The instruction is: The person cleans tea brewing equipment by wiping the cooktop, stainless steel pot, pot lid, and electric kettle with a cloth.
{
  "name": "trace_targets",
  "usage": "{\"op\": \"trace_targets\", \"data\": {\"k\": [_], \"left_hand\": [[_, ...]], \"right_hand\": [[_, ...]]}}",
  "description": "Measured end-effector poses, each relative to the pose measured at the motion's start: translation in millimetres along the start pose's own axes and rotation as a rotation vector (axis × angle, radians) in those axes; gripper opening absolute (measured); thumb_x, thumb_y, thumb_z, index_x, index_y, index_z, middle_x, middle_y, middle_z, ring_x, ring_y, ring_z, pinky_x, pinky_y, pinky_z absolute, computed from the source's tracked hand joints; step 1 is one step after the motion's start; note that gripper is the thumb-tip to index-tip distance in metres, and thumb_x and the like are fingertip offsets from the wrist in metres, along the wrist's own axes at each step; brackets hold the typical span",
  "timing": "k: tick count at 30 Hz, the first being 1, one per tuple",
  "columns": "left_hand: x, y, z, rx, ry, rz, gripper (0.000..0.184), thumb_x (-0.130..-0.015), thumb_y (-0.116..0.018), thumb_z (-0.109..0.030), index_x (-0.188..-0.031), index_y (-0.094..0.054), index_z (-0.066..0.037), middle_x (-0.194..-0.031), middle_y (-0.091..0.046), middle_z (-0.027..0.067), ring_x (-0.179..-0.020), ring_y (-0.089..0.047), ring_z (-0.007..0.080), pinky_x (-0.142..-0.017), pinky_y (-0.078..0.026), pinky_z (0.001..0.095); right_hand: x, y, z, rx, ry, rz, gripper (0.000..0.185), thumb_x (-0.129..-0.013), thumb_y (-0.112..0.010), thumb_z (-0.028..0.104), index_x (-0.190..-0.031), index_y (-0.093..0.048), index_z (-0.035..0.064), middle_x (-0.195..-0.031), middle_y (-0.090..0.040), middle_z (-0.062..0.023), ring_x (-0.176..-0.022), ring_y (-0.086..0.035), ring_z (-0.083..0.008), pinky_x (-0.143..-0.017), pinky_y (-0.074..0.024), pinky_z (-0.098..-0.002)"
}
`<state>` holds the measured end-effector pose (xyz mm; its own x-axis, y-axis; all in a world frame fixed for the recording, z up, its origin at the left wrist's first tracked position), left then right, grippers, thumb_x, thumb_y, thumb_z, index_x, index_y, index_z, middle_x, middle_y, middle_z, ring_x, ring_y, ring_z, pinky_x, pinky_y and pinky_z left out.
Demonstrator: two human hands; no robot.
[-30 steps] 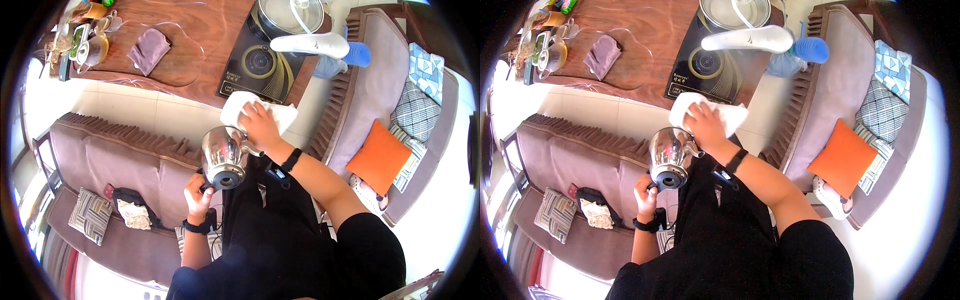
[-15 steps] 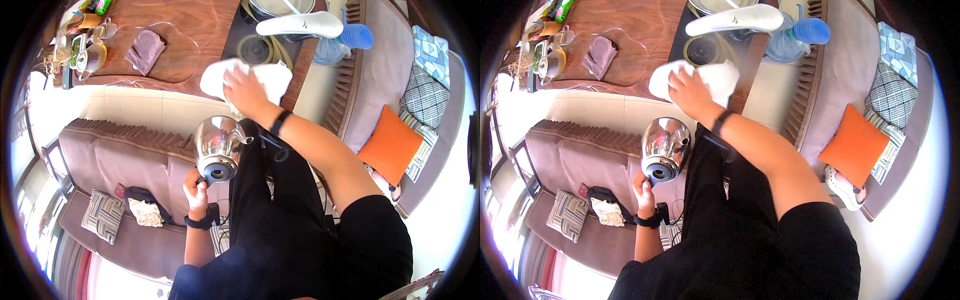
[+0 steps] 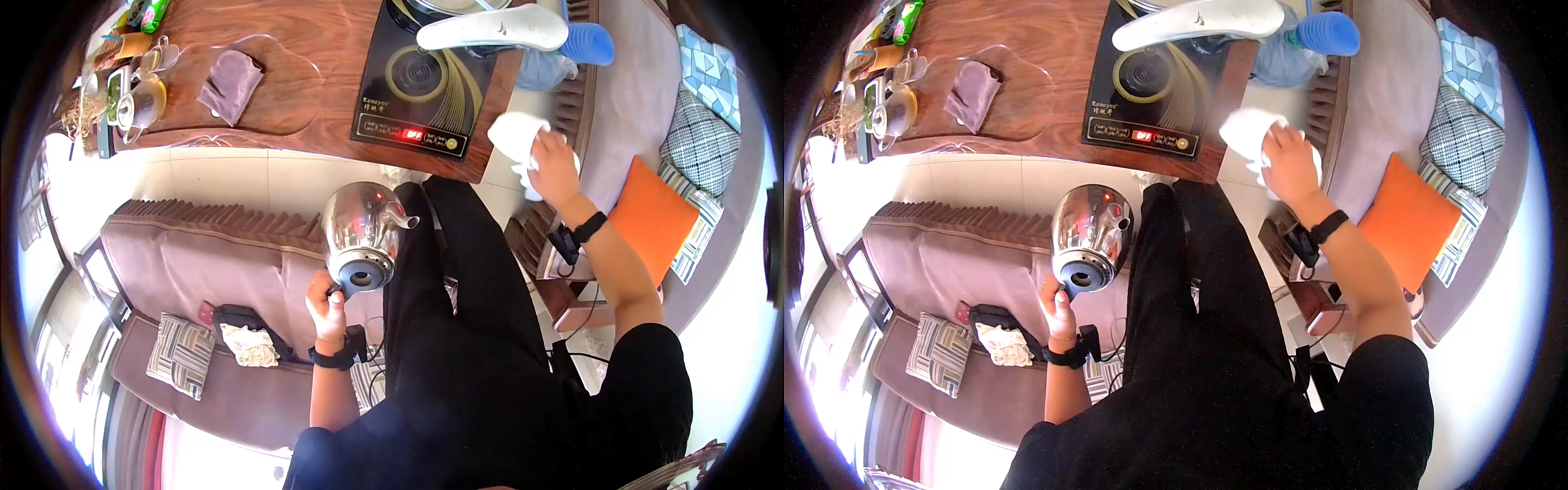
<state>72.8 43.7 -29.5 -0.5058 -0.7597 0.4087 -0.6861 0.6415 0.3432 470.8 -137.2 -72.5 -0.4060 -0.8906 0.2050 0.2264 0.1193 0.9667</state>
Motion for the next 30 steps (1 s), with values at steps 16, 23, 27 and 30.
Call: {"op": "trace_targets", "data": {"k": [16, 23, 27, 30], "left_hand": [[-17, -11, -22, 0.018, -0.040, 0.025, 0.071, -0.083, -0.047, -0.069, -0.064, -0.040, -0.001, -0.063, -0.035, 0.0044, -0.060, -0.033, 0.0158, -0.054, -0.026, 0.0317], [-12, -7, -2, -0.025, -0.015, 0.028, 0.070, -0.083, -0.048, -0.068, -0.064, -0.041, -0.001, -0.063, -0.036, 0.0052, -0.059, -0.035, 0.0170, -0.054, -0.026, 0.0316], [-13, -6, -8, -0.043, -0.021, 0.050, 0.070, -0.083, -0.048, -0.067, -0.064, -0.040, -0.001, -0.062, -0.036, 0.0061, -0.059, -0.037, 0.0188, -0.054, -0.028, 0.0322], [-16, -7, -14, -0.110, -0.066, 0.078, 0.070, -0.083, -0.047, -0.067, -0.063, -0.041, -0.001, -0.061, -0.036, 0.0078, -0.058, -0.037, 0.0227, -0.055, -0.029, 0.0343]], "right_hand": [[34, -33, 136, -0.617, 0.282, 0.578, 0.058, -0.067, -0.066, 0.012, -0.122, -0.048, 0.0096, -0.099, -0.058, -0.0150, -0.094, -0.056, -0.0347, -0.081, -0.0455, -0.0447], [-9, -15, 108, -0.617, -0.159, 0.619, 0.095, -0.071, -0.062, 0.011, -0.148, -0.005, 0.0129, -0.084, -0.062, -0.0226, -0.079, -0.061, -0.0383, -0.071, -0.0482, -0.0470], [-21, -25, 113, -0.477, -0.137, 0.675, 0.097, -0.071, -0.058, 0.010, -0.149, 0.000, 0.0108, -0.080, -0.064, -0.0217, -0.074, -0.062, -0.0364, -0.069, -0.0484, -0.0459], [-20, -28, 114, -0.445, -0.241, 0.791, 0.095, -0.072, -0.056, 0.010, -0.148, 0.000, 0.0091, -0.081, -0.064, -0.0204, -0.073, -0.062, -0.0357, -0.067, -0.0486, -0.0456]]}}
Point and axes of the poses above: each hand's wrist, its own x-axis away from the middle knuckle, its own y-axis out of the back of the hand, z = x × y, the point moved 6 cm from there along -x, towards the middle knuckle
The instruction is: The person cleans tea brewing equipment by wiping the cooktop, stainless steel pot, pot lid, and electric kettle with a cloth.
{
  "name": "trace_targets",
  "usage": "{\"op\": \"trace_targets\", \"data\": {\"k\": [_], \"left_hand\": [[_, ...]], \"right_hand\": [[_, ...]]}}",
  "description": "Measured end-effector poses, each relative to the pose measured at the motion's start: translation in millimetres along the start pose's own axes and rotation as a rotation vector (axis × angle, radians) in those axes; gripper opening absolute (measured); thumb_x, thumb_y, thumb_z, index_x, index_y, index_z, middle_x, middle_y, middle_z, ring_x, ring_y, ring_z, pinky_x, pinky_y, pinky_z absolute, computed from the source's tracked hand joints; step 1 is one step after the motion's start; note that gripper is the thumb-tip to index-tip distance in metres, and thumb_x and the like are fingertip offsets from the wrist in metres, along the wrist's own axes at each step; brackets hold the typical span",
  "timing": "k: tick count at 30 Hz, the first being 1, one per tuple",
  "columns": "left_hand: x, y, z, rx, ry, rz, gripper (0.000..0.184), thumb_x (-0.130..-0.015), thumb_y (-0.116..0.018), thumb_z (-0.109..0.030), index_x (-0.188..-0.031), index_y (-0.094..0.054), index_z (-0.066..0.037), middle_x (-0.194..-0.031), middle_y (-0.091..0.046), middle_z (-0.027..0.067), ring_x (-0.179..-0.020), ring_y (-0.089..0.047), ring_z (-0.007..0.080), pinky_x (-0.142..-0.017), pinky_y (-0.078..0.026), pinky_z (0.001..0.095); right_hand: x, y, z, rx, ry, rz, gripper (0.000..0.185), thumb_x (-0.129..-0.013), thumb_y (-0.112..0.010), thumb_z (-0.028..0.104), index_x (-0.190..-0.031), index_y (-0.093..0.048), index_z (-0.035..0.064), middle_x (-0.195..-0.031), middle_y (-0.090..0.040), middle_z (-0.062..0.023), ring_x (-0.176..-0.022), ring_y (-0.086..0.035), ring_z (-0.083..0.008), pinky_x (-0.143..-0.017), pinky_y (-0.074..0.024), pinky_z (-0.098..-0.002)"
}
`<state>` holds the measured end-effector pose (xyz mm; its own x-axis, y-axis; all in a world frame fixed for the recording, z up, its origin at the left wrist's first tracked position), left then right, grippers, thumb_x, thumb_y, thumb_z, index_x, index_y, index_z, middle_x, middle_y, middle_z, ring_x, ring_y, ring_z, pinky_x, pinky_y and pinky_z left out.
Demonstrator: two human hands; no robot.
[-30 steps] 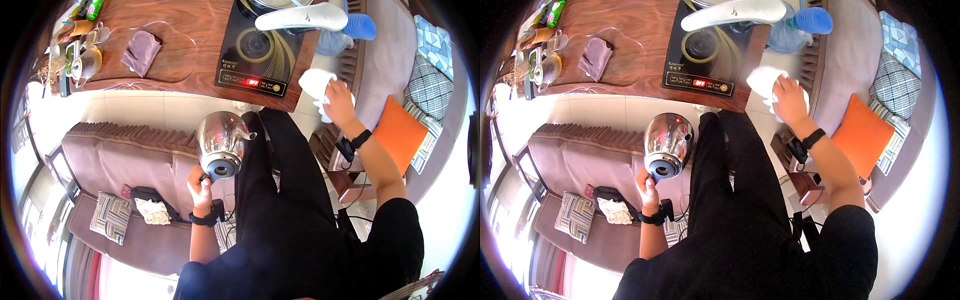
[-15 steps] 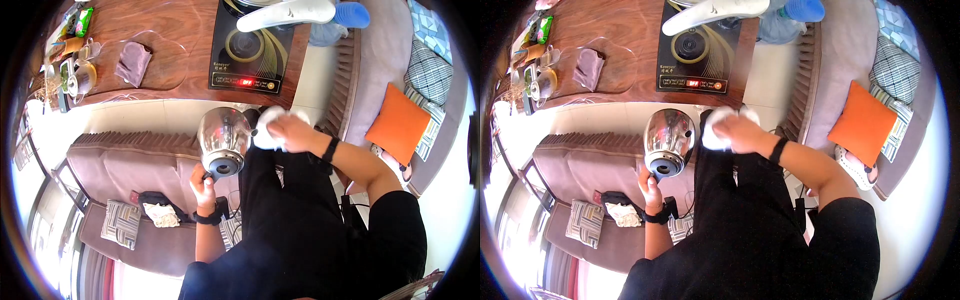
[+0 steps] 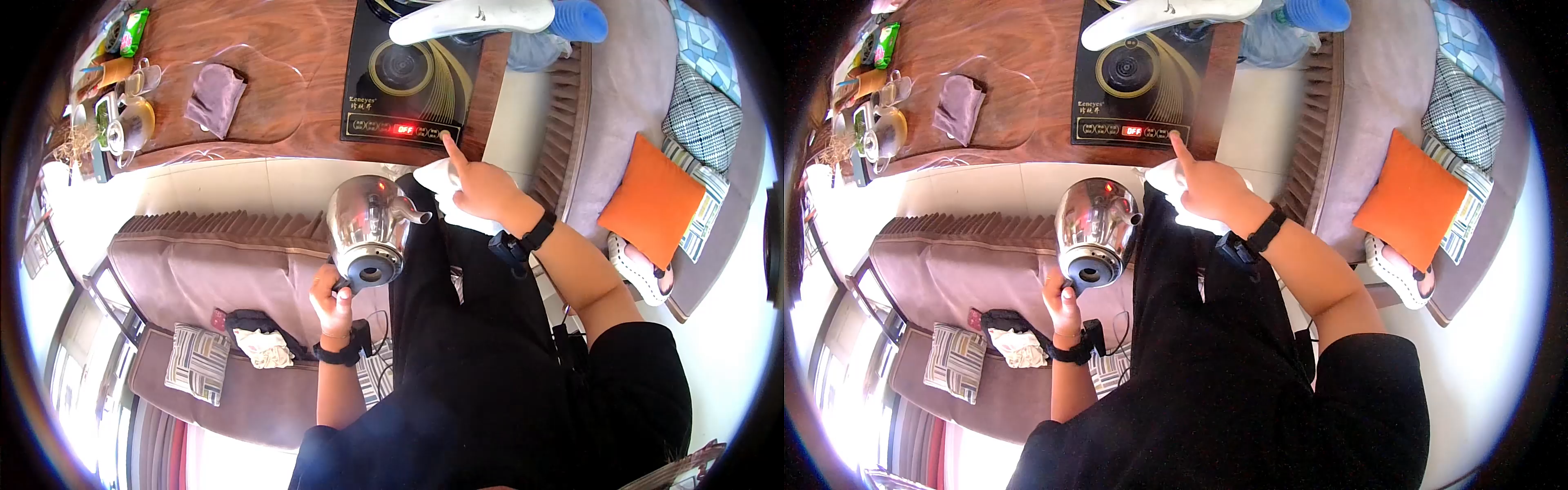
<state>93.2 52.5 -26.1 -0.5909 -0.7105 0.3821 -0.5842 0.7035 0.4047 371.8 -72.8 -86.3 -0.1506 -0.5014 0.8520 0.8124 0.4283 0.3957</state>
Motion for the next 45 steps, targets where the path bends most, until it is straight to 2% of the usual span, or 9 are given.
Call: {"op": "trace_targets", "data": {"k": [13, 15, 16, 18, 25, 32, 37, 41, 45], "left_hand": [[-3, 1, 11, 0.088, 0.029, -0.009, 0.069, -0.083, -0.049, -0.067, -0.064, -0.039, -0.001, -0.063, -0.035, 0.0064, -0.059, -0.035, 0.0188, -0.054, -0.028, 0.0321], [-2, 1, 15, 0.047, 0.031, 0.046, 0.074, -0.085, -0.043, -0.069, -0.090, -0.059, 0.003, -0.077, -0.051, 0.0016, -0.072, -0.044, 0.0120, -0.062, -0.034, 0.0270], [-4, 0, 14, 0.048, 0.028, 0.045, 0.074, -0.085, -0.043, -0.069, -0.090, -0.059, 0.003, -0.077, -0.051, 0.0016, -0.072, -0.044, 0.0120, -0.062, -0.034, 0.0270], [-8, 1, 9, 0.108, 0.008, -0.028, 0.069, -0.083, -0.050, -0.066, -0.064, -0.040, -0.001, -0.064, -0.036, 0.0052, -0.060, -0.036, 0.0172, -0.055, -0.028, 0.0313], [-19, 2, -3, 0.111, 0.002, -0.019, 0.070, -0.084, -0.048, -0.068, -0.065, -0.040, -0.001, -0.064, -0.036, 0.0043, -0.061, -0.036, 0.0160, -0.055, -0.027, 0.0311], [-22, 7, -7, 0.126, 0.050, -0.044, 0.078, -0.083, -0.044, -0.071, -0.092, -0.060, 0.004, -0.080, -0.054, 0.0064, -0.074, -0.048, 0.0159, -0.066, -0.037, 0.0285], [-26, 7, -7, 0.177, 0.108, -0.020, 0.084, -0.083, -0.042, -0.073, -0.102, -0.060, 0.006, -0.092, -0.061, 0.0078, -0.086, -0.053, 0.0158, -0.076, -0.041, 0.0281], [-25, 9, -1, 0.194, 0.115, -0.039, 0.084, -0.083, -0.041, -0.074, -0.102, -0.059, 0.005, -0.090, -0.060, 0.0056, -0.084, -0.051, 0.0139, -0.073, -0.040, 0.0273], [-20, 11, 1, 0.168, 0.125, -0.041, 0.082, -0.083, -0.041, -0.073, -0.101, -0.060, 0.005, -0.087, -0.059, 0.0045, -0.080, -0.049, 0.0127, -0.069, -0.038, 0.0268]], "right_hand": [[28, 7, 10, -0.036, 0.133, -0.057, 0.094, -0.070, -0.059, 0.009, -0.148, -0.008, 0.0121, -0.073, -0.061, -0.0213, -0.069, -0.060, -0.0387, -0.065, -0.0462, -0.0485], [27, 4, 5, -0.042, 0.110, -0.052, 0.091, -0.070, -0.058, 0.011, -0.148, -0.011, 0.0111, -0.082, -0.064, -0.0194, -0.074, -0.062, -0.0360, -0.067, -0.0483, -0.0457], [25, 5, 4, -0.041, 0.111, -0.055, 0.091, -0.070, -0.058, 0.011, -0.148, -0.011, 0.0111, -0.082, -0.064, -0.0194, -0.074, -0.062, -0.0360, -0.067, -0.0483, -0.0457], [20, 7, 1, 0.018, 0.078, -0.080, 0.090, -0.070, -0.057, 0.011, -0.148, -0.012, 0.0109, -0.083, -0.064, -0.0197, -0.075, -0.062, -0.0362, -0.067, -0.0482, -0.0457], [12, 16, 3, -0.015, 0.075, -0.067, 0.090, -0.072, -0.057, 0.012, -0.147, -0.010, 0.0060, -0.082, -0.064, -0.0208, -0.076, -0.062, -0.0371, -0.070, -0.0488, -0.0459], [6, 19, -16, -0.049, -0.029, -0.081, 0.091, -0.072, -0.060, 0.013, -0.148, -0.010, 0.0076, -0.085, -0.063, -0.0242, -0.077, -0.062, -0.0402, -0.072, -0.0486, -0.0460], [9, 47, -58, -0.497, 0.016, -0.163, 0.058, -0.074, -0.059, 0.013, -0.129, -0.044, 0.0038, -0.099, -0.064, -0.0196, -0.089, -0.066, -0.0294, -0.080, -0.0500, -0.0358], [14, 105, -59, -0.444, 0.027, -0.671, 0.047, -0.080, -0.061, 0.020, -0.123, -0.049, 0.0032, -0.102, -0.064, -0.0209, -0.092, -0.064, -0.0324, -0.078, -0.0525, -0.0386], [-22, 108, -37, 0.031, 0.082, -0.965, 0.046, -0.082, -0.060, 0.024, -0.126, -0.049, 0.0181, -0.114, -0.057, -0.0151, -0.099, -0.057, -0.0369, -0.081, -0.0502, -0.0438]]}}
Point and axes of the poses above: each hand's wrist, its own x-axis away from the middle knuckle, its own y-axis out of the back of the hand, z = x × y, the point moved 6 cm from there along -x, towards the middle knuckle
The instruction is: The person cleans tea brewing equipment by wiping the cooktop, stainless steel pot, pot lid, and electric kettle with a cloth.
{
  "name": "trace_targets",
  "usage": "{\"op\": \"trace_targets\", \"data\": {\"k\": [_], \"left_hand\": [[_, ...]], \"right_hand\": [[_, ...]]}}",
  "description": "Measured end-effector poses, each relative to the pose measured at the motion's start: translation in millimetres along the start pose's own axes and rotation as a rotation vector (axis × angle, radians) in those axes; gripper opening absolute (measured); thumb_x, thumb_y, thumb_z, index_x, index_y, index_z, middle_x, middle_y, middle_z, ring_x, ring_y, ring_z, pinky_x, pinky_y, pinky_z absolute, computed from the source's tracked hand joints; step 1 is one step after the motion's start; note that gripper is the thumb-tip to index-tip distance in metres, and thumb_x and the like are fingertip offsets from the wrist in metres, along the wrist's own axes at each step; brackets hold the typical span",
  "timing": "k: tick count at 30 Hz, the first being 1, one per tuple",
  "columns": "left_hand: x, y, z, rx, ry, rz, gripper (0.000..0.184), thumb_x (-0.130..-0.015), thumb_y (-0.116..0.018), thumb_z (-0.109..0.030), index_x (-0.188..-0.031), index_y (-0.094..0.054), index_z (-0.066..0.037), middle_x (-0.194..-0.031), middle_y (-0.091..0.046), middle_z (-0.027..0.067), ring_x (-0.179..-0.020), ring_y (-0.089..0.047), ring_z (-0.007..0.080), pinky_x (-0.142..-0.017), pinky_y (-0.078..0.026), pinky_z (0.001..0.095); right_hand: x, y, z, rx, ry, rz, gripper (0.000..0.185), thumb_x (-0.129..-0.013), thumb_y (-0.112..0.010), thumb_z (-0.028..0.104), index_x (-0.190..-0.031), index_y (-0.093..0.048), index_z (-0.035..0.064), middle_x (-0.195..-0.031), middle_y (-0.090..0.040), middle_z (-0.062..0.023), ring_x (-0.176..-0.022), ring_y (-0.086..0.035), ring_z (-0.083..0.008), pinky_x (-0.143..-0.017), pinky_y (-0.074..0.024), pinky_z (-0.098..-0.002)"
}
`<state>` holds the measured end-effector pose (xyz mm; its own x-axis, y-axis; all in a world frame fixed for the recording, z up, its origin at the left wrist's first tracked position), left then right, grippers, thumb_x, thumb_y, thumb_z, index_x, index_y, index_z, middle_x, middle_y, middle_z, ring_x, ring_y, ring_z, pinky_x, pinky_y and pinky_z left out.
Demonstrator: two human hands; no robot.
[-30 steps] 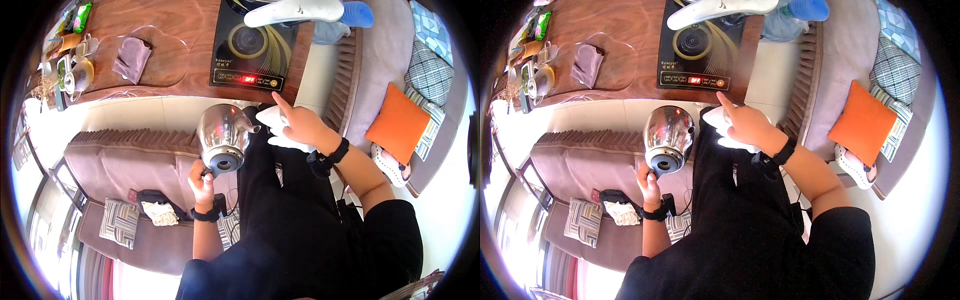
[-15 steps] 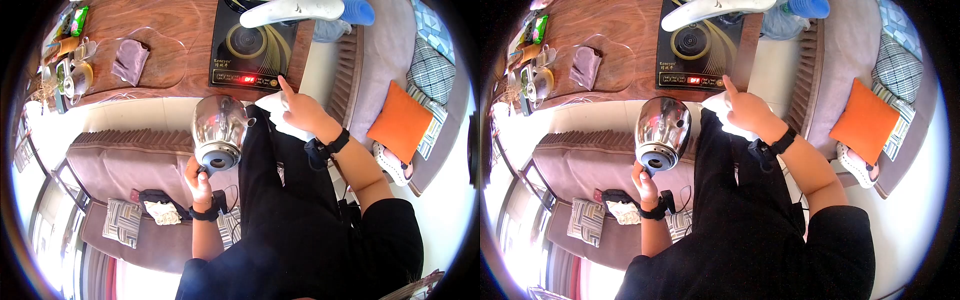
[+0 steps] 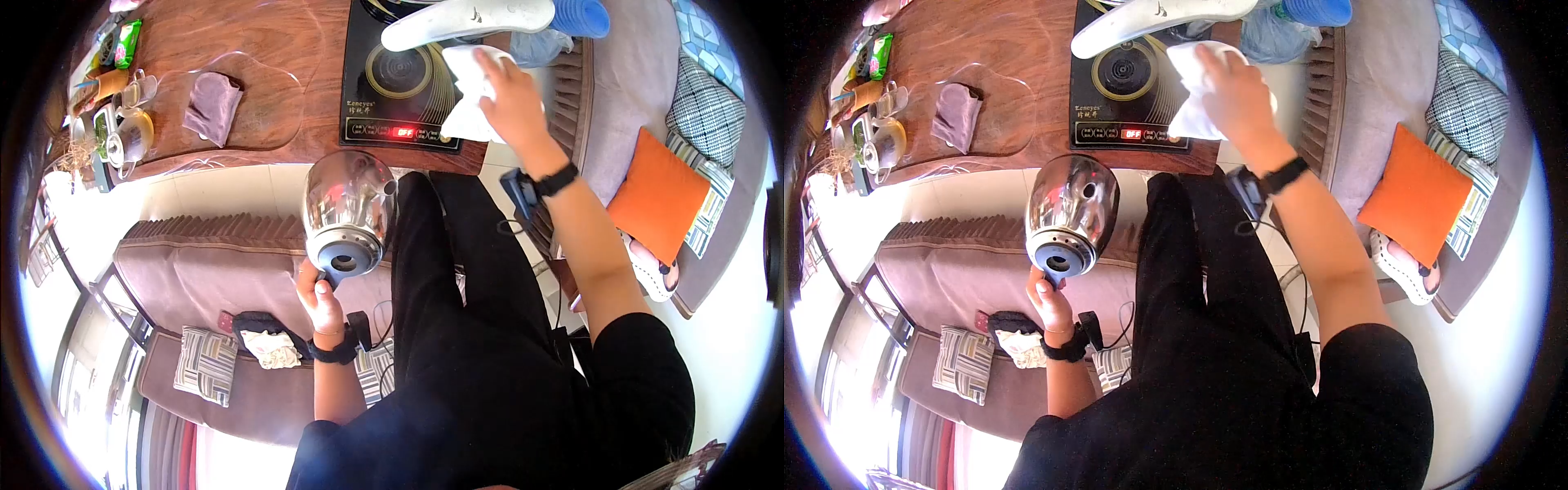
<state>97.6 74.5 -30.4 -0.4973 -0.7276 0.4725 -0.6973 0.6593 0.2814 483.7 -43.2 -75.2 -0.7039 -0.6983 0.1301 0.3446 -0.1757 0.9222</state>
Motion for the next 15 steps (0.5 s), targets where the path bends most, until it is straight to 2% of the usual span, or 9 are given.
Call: {"op": "trace_targets", "data": {"k": [2, 3, 8, 9, 10, 11, 12, 14, 15], "left_hand": [[1, 2, 0, -0.019, 0.001, 0.001, 0.081, -0.084, -0.041, -0.072, -0.100, -0.060, 0.004, -0.086, -0.058, 0.0040, -0.079, -0.049, 0.0122, -0.068, -0.038, 0.0267], [0, 3, -2, -0.052, -0.026, 0.014, 0.079, -0.084, -0.041, -0.071, -0.099, -0.060, 0.004, -0.084, -0.057, 0.0041, -0.077, -0.048, 0.0124, -0.067, -0.037, 0.0263], [-20, -12, -15, -0.014, -0.070, 0.032, 0.068, -0.085, -0.045, -0.067, -0.077, -0.051, 0.000, -0.069, -0.040, 0.0021, -0.065, -0.037, 0.0130, -0.058, -0.029, 0.0283], [-31, -20, -32, -0.001, -0.149, -0.010, 0.064, -0.086, -0.048, -0.065, -0.071, -0.044, -0.002, -0.066, -0.033, 0.0012, -0.062, -0.032, 0.0124, -0.055, -0.026, 0.0304], [-44, -25, -35, 0.028, -0.194, 0.010, 0.062, -0.085, -0.052, -0.061, -0.070, -0.045, -0.001, -0.066, -0.037, 0.0046, -0.063, -0.036, 0.0155, -0.056, -0.030, 0.0307], [-54, -30, -43, -0.039, -0.268, 0.015, 0.061, -0.084, -0.055, -0.059, -0.070, -0.045, -0.001, -0.066, -0.038, 0.0069, -0.062, -0.038, 0.0182, -0.056, -0.032, 0.0312], [-66, -36, -62, -0.109, -0.337, 0.019, 0.060, -0.083, -0.057, -0.058, -0.070, -0.044, 0.000, -0.065, -0.040, 0.0092, -0.061, -0.040, 0.0209, -0.056, -0.035, 0.0317], [-87, -50, -82, -0.192, -0.381, 0.085, 0.057, -0.081, -0.062, -0.053, -0.071, -0.046, 0.001, -0.065, -0.043, 0.0120, -0.060, -0.043, 0.0252, -0.057, -0.038, 0.0330], [-97, -57, -89, -0.193, -0.439, 0.075, 0.052, -0.079, -0.066, -0.048, -0.072, -0.049, 0.001, -0.065, -0.043, 0.0118, -0.058, -0.043, 0.0259, -0.056, -0.039, 0.0339]], "right_hand": [[2, -17, 16, 0.320, 0.008, 0.113, 0.072, -0.069, -0.068, 0.009, -0.135, -0.042, 0.0180, -0.109, -0.053, -0.0153, -0.093, -0.055, -0.0354, -0.076, -0.0490, -0.0446], [13, -29, 14, 0.347, 0.100, 0.043, 0.077, -0.065, -0.072, 0.012, -0.135, -0.042, 0.0235, -0.110, -0.052, -0.0127, -0.091, -0.054, -0.0351, -0.073, -0.0492, -0.0447], [99, -41, 27, 0.239, 0.352, 0.176, 0.074, -0.065, -0.070, 0.009, -0.134, -0.045, 0.0244, -0.111, -0.053, -0.0107, -0.094, -0.054, -0.0339, -0.077, -0.0474, -0.0449], [106, -31, 30, 0.124, 0.332, 0.323, 0.073, -0.065, -0.069, 0.008, -0.133, -0.047, 0.0241, -0.111, -0.054, -0.0105, -0.095, -0.054, -0.0336, -0.079, -0.0469, -0.0441], [112, -23, 32, 0.006, 0.312, 0.472, 0.072, -0.065, -0.068, 0.008, -0.132, -0.048, 0.0238, -0.111, -0.054, -0.0103, -0.096, -0.054, -0.0333, -0.081, -0.0464, -0.0433], [116, -21, 24, -0.114, 0.252, 0.534, 0.071, -0.065, -0.067, 0.006, -0.131, -0.049, 0.0216, -0.116, -0.054, -0.0163, -0.101, -0.053, -0.0355, -0.087, -0.0451, -0.0427], [118, -15, 20, -0.108, 0.258, 0.533, 0.071, -0.065, -0.067, 0.006, -0.131, -0.049, 0.0216, -0.116, -0.054, -0.0163, -0.101, -0.053, -0.0355, -0.087, -0.0451, -0.0427], [119, 2, 4, -0.166, 0.077, 0.399, 0.070, -0.065, -0.067, 0.006, -0.131, -0.050, 0.0187, -0.122, -0.051, -0.0247, -0.106, -0.051, -0.0381, -0.093, -0.0426, -0.0434], [116, 11, 0, -0.162, 0.041, 0.375, 0.063, -0.068, -0.065, 0.006, -0.129, -0.051, 0.0172, -0.125, -0.049, -0.0222, -0.105, -0.050, -0.0379, -0.094, -0.0420, -0.0430]]}}
Point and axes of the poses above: each hand's wrist, its own x-axis away from the middle knuckle, its own y-axis out of the back of the hand, z = x × y, the point moved 6 cm from there along -x, towards the middle knuckle
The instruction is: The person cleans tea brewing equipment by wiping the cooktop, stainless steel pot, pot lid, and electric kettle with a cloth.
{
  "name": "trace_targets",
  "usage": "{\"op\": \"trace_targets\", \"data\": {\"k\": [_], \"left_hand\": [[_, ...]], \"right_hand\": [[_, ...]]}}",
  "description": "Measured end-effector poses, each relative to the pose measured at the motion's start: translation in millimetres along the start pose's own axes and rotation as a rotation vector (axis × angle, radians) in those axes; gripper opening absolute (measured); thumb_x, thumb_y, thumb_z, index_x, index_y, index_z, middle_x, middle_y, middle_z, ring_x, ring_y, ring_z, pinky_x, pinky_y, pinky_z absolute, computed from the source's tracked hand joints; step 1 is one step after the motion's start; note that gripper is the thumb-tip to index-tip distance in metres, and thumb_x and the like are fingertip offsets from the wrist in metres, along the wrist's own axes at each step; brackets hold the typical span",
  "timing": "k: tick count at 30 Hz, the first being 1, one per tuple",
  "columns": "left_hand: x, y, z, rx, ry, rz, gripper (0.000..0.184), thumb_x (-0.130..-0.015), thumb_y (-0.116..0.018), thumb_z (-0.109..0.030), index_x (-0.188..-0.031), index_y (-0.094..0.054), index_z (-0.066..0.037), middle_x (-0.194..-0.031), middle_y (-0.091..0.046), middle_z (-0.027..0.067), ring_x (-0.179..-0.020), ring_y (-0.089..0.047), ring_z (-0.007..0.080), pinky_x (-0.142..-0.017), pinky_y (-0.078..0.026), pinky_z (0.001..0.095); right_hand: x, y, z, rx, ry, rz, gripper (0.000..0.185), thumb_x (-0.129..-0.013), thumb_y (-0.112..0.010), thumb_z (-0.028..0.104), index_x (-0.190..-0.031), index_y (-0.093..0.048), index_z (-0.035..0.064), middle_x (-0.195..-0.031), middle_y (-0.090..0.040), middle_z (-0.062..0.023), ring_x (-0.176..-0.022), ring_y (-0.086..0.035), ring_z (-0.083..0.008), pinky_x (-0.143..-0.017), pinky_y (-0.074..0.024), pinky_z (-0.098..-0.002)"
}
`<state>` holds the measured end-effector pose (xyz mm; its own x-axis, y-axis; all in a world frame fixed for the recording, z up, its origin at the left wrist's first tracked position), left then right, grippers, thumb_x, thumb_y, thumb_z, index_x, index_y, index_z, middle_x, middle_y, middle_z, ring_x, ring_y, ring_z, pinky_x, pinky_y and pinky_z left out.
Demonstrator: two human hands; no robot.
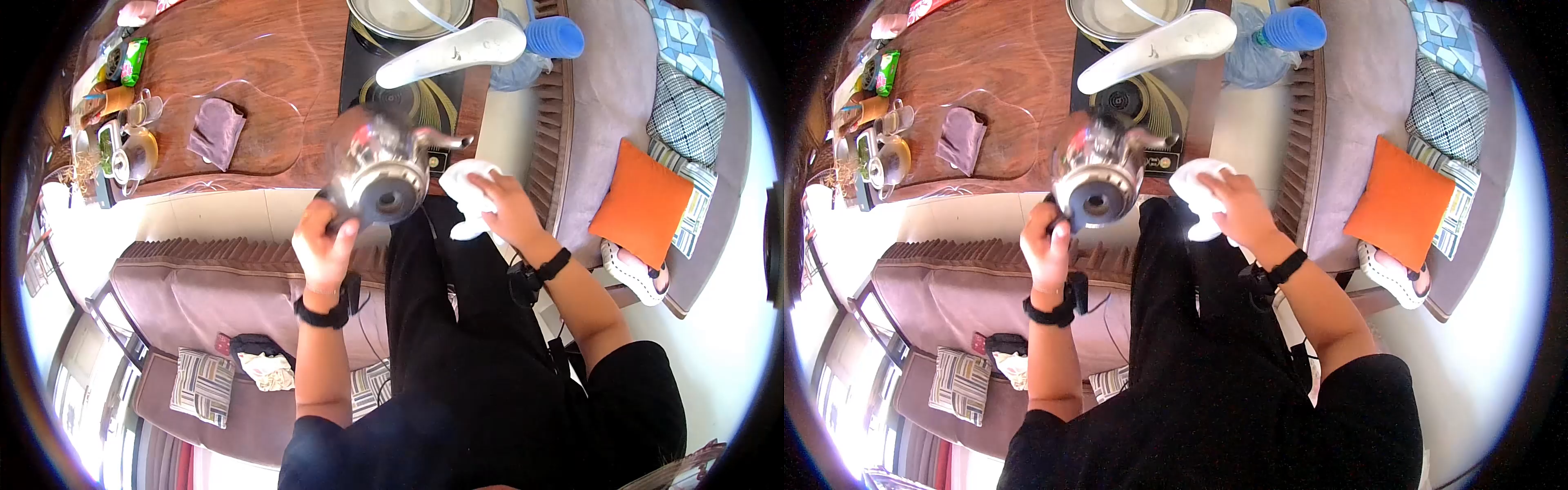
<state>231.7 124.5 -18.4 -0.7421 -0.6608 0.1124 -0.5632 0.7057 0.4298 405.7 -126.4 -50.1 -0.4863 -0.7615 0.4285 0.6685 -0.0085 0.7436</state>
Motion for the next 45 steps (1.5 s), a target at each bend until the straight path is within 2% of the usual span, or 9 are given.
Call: {"op": "trace_targets", "data": {"k": [3, 10, 14, 17, 22, 32, 35, 42, 45], "left_hand": [[-29, -15, -9, 0.078, 0.030, 0.035, 0.041, -0.079, -0.069, -0.039, -0.080, -0.060, 0.002, -0.074, -0.057, 0.0173, -0.069, -0.057, 0.0316, -0.065, -0.046, 0.0363], [-65, -51, 7, -0.174, 0.160, 0.147, 0.043, -0.082, -0.065, -0.042, -0.083, -0.062, 0.001, -0.077, -0.061, 0.0180, -0.075, -0.060, 0.0363, -0.069, -0.047, 0.0385], [-74, -53, 14, -0.174, 0.171, 0.122, 0.047, -0.084, -0.063, -0.045, -0.075, -0.061, 0.001, -0.067, -0.058, 0.0114, -0.059, -0.052, 0.0223, -0.059, -0.043, 0.0330], [-82, -52, 16, -0.135, 0.285, 0.117, 0.048, -0.086, -0.061, -0.045, -0.076, -0.062, 0.002, -0.064, -0.056, 0.0108, -0.058, -0.050, 0.0194, -0.059, -0.043, 0.0323], [-98, -51, 10, -0.129, 0.246, 0.109, 0.055, -0.091, -0.052, -0.048, -0.076, -0.061, 0.004, -0.059, -0.049, 0.0059, -0.058, -0.041, 0.0137, -0.054, -0.037, 0.0315], [-81, -56, 4, -0.106, 0.366, 0.278, 0.055, -0.094, -0.048, -0.046, -0.067, -0.048, 0.002, -0.057, -0.040, 0.0018, -0.058, -0.036, 0.0119, -0.053, -0.032, 0.0312], [-71, -62, 5, -0.135, 0.316, 0.192, 0.055, -0.095, -0.045, -0.045, -0.066, -0.049, 0.001, -0.057, -0.043, 0.0022, -0.055, -0.038, 0.0118, -0.051, -0.032, 0.0301], [-48, -64, 8, 0.111, 0.745, 0.075, 0.047, -0.097, -0.042, -0.043, -0.080, -0.054, 0.000, -0.058, -0.053, 0.0066, -0.052, -0.053, 0.0142, -0.049, -0.043, 0.0253], [-25, -73, -1, 0.238, 0.748, 0.007, 0.049, -0.097, -0.040, -0.046, -0.086, -0.053, 0.000, -0.061, -0.056, 0.0065, -0.054, -0.057, 0.0158, -0.053, -0.048, 0.0256]], "right_hand": [[5, 14, -9, -0.014, -0.049, -0.071, 0.062, -0.069, -0.063, 0.006, -0.129, -0.051, 0.0165, -0.124, -0.049, -0.0232, -0.105, -0.050, -0.0389, -0.094, -0.0417, -0.0436], [14, 7, -10, -0.109, -0.104, -0.059, 0.061, -0.069, -0.062, 0.007, -0.129, -0.052, 0.0151, -0.125, -0.049, -0.0251, -0.106, -0.050, -0.0408, -0.094, -0.0413, -0.0444], [21, 1, -11, -0.174, -0.147, -0.117, 0.061, -0.069, -0.062, 0.007, -0.129, -0.052, 0.0156, -0.126, -0.049, -0.0247, -0.106, -0.050, -0.0406, -0.096, -0.0412, -0.0439], [20, 1, -13, -0.215, -0.184, -0.122, 0.061, -0.069, -0.062, 0.008, -0.129, -0.051, 0.0159, -0.126, -0.049, -0.0246, -0.106, -0.050, -0.0408, -0.096, -0.0409, -0.0437], [14, 7, -26, -0.211, -0.189, -0.198, 0.061, -0.070, -0.062, 0.008, -0.129, -0.051, 0.0161, -0.126, -0.049, -0.0255, -0.106, -0.050, -0.0411, -0.096, -0.0404, -0.0437], [-5, 21, -37, -0.258, -0.149, -0.284, 0.060, -0.072, -0.060, 0.006, -0.130, -0.050, 0.0174, -0.124, -0.050, -0.0272, -0.109, -0.049, -0.0407, -0.097, -0.0397, -0.0431], [-14, 30, -33, -0.297, -0.180, -0.317, 0.058, -0.072, -0.060, 0.006, -0.129, -0.051, 0.0165, -0.124, -0.050, -0.0268, -0.109, -0.049, -0.0395, -0.097, -0.0392, -0.0426], [-18, 21, -38, -0.391, -0.159, -0.369, 0.058, -0.071, -0.062, 0.006, -0.128, -0.052, 0.0154, -0.123, -0.051, -0.0246, -0.110, -0.049, -0.0408, -0.098, -0.0388, -0.0434], [-14, 26, -37, -0.422, -0.185, -0.327, 0.060, -0.071, -0.062, 0.005, -0.129, -0.051, 0.0158, -0.123, -0.050, -0.0257, -0.111, -0.048, -0.0414, -0.098, -0.0386, -0.0440]]}}
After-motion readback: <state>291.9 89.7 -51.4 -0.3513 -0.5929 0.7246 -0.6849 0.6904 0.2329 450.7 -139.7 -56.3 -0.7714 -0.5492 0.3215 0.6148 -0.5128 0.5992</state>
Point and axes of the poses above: each hand's wrist, its own x-axis away from the middle knuckle, its own y-axis out of the back of the hand, z = x × y, the point moved 6 cm from there along -x, towards the middle knuckle
